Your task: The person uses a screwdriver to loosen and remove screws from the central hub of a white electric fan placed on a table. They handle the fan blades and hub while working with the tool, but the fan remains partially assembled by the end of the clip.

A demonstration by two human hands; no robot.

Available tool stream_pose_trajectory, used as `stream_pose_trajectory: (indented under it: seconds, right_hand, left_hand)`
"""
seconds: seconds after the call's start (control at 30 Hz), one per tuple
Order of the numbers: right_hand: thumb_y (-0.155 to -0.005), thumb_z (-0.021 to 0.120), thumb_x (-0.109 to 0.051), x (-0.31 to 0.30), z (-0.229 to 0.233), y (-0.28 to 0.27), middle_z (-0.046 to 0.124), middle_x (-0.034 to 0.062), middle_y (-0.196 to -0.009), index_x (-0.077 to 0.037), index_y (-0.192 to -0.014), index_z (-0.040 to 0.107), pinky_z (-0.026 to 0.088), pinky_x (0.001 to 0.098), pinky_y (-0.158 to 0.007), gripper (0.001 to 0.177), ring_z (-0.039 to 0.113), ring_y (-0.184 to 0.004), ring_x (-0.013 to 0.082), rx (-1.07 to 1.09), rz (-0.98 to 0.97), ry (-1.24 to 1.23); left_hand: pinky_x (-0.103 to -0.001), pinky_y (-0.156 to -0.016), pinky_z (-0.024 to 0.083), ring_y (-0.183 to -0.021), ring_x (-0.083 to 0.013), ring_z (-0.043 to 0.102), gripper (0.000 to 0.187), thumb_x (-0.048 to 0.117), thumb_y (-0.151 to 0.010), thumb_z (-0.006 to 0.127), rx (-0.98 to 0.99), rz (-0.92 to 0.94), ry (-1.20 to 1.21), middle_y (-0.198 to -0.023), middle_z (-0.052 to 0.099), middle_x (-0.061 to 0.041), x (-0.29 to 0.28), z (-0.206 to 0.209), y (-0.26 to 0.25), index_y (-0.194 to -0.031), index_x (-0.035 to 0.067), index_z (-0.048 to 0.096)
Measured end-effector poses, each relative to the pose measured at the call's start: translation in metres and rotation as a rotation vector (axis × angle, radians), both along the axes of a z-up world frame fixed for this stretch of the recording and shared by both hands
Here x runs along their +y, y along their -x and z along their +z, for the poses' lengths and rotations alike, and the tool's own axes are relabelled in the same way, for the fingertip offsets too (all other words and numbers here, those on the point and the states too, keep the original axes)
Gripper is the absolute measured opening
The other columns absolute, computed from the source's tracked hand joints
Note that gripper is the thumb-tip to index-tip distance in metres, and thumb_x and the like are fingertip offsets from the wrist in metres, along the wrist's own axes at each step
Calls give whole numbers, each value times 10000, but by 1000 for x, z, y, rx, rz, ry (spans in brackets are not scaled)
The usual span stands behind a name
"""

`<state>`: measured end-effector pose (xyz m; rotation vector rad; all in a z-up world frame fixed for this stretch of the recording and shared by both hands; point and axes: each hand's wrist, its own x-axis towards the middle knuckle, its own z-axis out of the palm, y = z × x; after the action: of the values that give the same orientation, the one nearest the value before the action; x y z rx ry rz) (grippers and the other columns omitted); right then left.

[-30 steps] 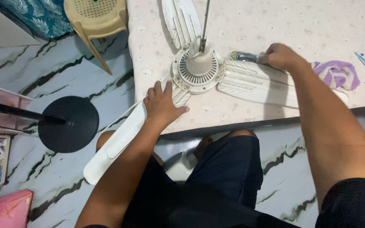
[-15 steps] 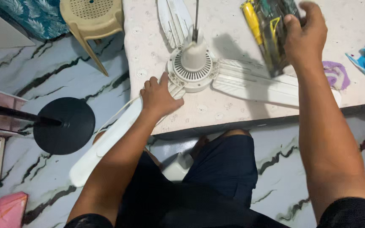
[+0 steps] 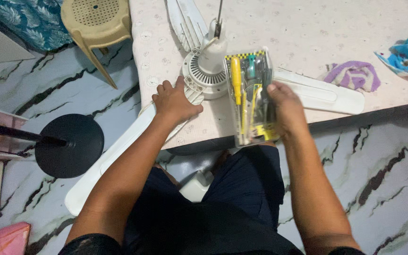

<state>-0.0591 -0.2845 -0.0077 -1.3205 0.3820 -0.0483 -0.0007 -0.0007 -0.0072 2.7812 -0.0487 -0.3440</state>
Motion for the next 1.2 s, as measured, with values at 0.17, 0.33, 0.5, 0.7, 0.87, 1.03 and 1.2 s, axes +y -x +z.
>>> stream_pose_trajectory:
  seconds: [0.17,0.33,0.5,0.7,0.87,1.03,1.2]
  right_hand:
    - [-1029,501,-208,11,-11,13,712,127,-1115,28,-1341,572,570,364,-878,397,677,-956,202,42,-22,-110]
    - [-1047,504,-188,22,-23,17,686,134,-1122,38,-1340,536,570,392,-904,372,669,-960,212,-60,-40,-240]
    - [-1035,531,-161,39,-26,33,664,129,-1110,-8,-1335,509,562,404,-924,337,650,-967,214,-182,-48,-244]
    - [-962,687,-175,45,2,45,551,95,-1046,-53,-1368,472,545,475,-904,475,565,-948,210,-215,131,-234]
    - [-862,658,-499,37,30,55,606,156,-1278,-100,-1499,359,543,541,-927,809,644,-1132,282,-152,248,-248]
    - [-969,546,-669,30,36,63,558,369,-1442,57,-1605,287,526,639,-943,999,625,-1147,456,-148,489,-744]
    - [-956,622,-264,25,17,71,530,332,-1467,105,-1558,349,503,638,-996,757,574,-1305,479,-161,545,-880]
  left_hand:
    - [-572,-1085,345,-1311,-437,399,1215,545,-584,824,-33,-8,51,-1377,439,-268,5,-16,3,-1578,84,299]
    - [-751,-1113,169,-1472,-539,214,1198,604,-683,857,-324,-42,50,-1556,250,-352,2,-30,15,-1573,50,277]
    - [-413,-1085,447,-1305,-257,562,667,349,-959,683,84,23,1285,-1400,615,-177,-30,-46,57,-1507,38,465]
    - [-317,-905,557,-1025,-178,683,408,66,-975,606,127,-7,1479,-1185,722,-119,-29,-37,53,-1375,-5,571]
    - [-349,-934,551,-1049,-204,710,344,49,-942,665,-323,-137,1061,-1149,740,-124,-3,6,70,-1285,33,649]
    - [-410,-943,509,-1087,-295,681,262,42,-894,721,-696,-342,596,-1123,751,-80,3,50,109,-1141,123,753]
    - [-464,-1090,405,-1168,-267,678,228,-25,-835,735,-957,-462,464,-1091,753,-4,6,61,125,-969,154,781]
